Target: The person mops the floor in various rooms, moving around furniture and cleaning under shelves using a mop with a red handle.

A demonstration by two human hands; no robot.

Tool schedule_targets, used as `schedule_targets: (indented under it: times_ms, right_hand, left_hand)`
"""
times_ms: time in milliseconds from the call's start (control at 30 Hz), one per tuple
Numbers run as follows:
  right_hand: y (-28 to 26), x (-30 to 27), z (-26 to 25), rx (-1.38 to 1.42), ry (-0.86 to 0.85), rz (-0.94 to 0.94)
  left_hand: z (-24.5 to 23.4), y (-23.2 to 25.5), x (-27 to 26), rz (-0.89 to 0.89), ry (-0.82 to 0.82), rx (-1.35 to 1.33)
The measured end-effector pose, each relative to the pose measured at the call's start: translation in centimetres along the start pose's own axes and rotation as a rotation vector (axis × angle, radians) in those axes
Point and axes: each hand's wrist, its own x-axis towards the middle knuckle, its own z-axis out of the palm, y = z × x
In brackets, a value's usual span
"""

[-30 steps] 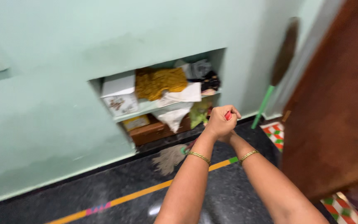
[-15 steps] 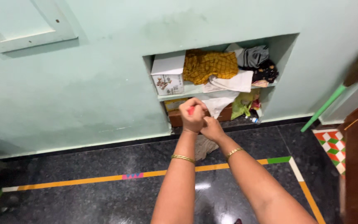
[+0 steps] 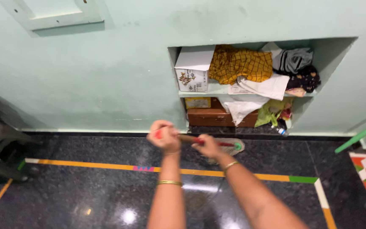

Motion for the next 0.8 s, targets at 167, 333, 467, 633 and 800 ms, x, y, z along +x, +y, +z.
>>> schedule_targets:
  times_ms: [167,333,467,633,800]
  right_hand:
    - [-2.2,-2.9,2.9,-0.164,-0.13,-0.107]
    - [-2.4,-5.8,-1.3,-0.298,-0.22,-0.003]
    - [0.0,-6.9,-7.7,-0.301,-0.141,0.064]
    - [3.5,-8.0,-15.6,-0.308,-0.078,0.165]
    - [7.3,-9.8,-22.3,-0.284,0.075,0.209]
  left_hand:
    - [-6.5,3.0,-0.8,0.13,0.176,0.09]
    - [-3.4,3.6,-4.4,0.12,0.193,0.079]
    - [3.9,1.3,-6.8,0.091,0.119,0.075]
    - [11.7,-2.9,-8.8,0.013,-0.026,-0.045]
    - [18.9,-6.9,-11.5,-0.032,-0.158,-0.048]
